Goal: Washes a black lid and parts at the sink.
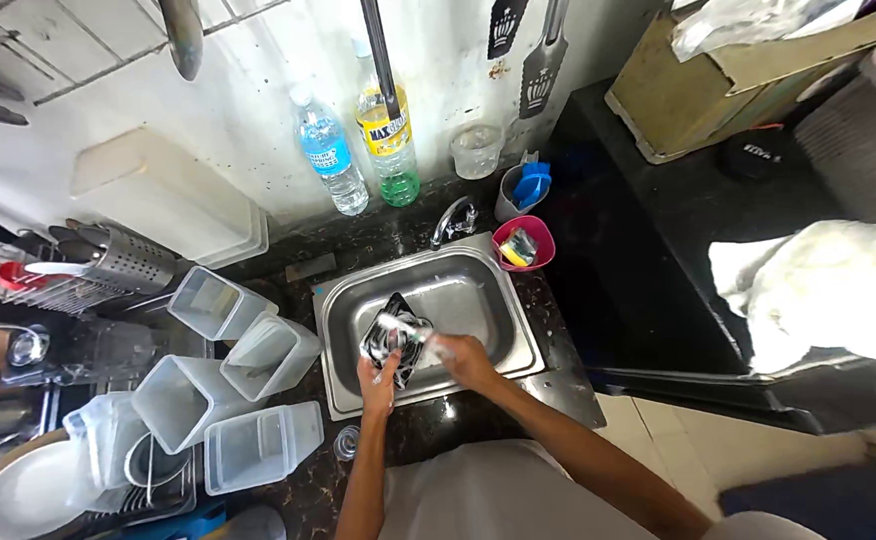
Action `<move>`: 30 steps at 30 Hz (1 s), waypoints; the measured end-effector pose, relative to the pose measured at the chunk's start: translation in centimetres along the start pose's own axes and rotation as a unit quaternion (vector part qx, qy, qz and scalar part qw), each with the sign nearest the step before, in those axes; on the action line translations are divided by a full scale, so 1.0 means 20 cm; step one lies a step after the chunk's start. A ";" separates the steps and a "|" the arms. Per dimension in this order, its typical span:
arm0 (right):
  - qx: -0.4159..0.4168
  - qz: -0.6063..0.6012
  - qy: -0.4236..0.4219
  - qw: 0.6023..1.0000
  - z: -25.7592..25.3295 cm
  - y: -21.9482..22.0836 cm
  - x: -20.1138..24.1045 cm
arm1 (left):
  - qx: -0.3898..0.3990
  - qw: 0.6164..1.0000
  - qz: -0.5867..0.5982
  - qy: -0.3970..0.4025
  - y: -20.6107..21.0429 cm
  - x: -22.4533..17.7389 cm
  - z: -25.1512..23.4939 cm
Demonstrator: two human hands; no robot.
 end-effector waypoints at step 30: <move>-0.282 -0.086 0.176 0.939 -0.28 0.07 -0.09 | 0.128 0.989 0.033 -0.066 0.17 0.13 0.18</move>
Point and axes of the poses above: each hand's wrist, its own z-axis away from the middle knuckle, its own y-axis out of the palm, x = y × z, the point moved 3 cm from there along -z, towards the middle knuckle, and after that the axes turned 2 degrees about -y, right-handed, at the moved point
